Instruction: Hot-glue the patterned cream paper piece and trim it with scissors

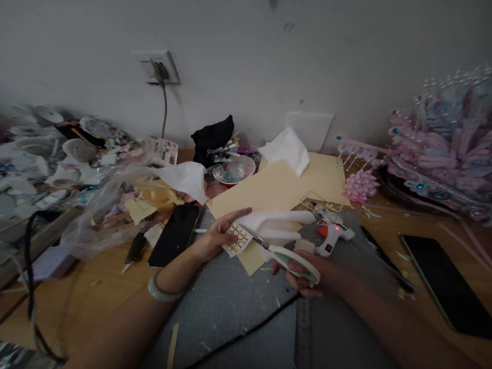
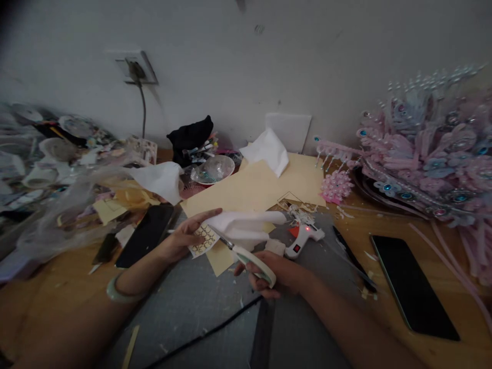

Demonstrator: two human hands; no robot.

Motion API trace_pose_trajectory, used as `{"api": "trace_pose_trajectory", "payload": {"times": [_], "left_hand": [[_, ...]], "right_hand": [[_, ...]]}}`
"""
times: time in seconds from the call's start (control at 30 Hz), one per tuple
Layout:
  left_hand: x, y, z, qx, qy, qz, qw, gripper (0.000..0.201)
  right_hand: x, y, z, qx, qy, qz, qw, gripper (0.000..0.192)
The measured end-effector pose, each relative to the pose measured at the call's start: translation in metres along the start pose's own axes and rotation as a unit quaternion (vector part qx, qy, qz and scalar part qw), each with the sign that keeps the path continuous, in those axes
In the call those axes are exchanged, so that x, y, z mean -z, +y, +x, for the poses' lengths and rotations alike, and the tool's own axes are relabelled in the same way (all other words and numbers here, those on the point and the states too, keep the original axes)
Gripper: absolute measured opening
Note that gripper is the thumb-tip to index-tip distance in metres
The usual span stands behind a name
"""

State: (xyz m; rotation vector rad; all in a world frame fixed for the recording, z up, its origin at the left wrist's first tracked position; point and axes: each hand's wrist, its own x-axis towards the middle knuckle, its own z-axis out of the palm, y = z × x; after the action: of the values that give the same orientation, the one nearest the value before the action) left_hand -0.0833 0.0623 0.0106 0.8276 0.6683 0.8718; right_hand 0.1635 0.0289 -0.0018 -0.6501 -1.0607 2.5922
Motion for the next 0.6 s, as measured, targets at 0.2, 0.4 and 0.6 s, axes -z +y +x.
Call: {"api": "trace_pose_trajectory", "payload": {"times": [0.2, 0.4, 0.6], "left_hand": [[0.0012, -0.0007, 0.0000, -0.004, 0.003, 0.004, 1.000, 0.068], [0.0029, -0.0011, 0.0007, -0.002, 0.001, 0.007, 1.000, 0.067], [0.0011, -0.0003, 0.0005, -0.006, 0.005, 0.006, 1.000, 0.068]], "right_hand": [[-0.0028, -0.0032, -0.0011, 0.017, 0.001, -0.012, 1.000, 0.036], [-0.0033, -0.0020, -0.0005, 0.017, 0.013, -0.003, 1.000, 0.035], [-0.0016, 0.0004, -0.0004, 0.020, 0.019, -0.004, 1.000, 0.034]]}}
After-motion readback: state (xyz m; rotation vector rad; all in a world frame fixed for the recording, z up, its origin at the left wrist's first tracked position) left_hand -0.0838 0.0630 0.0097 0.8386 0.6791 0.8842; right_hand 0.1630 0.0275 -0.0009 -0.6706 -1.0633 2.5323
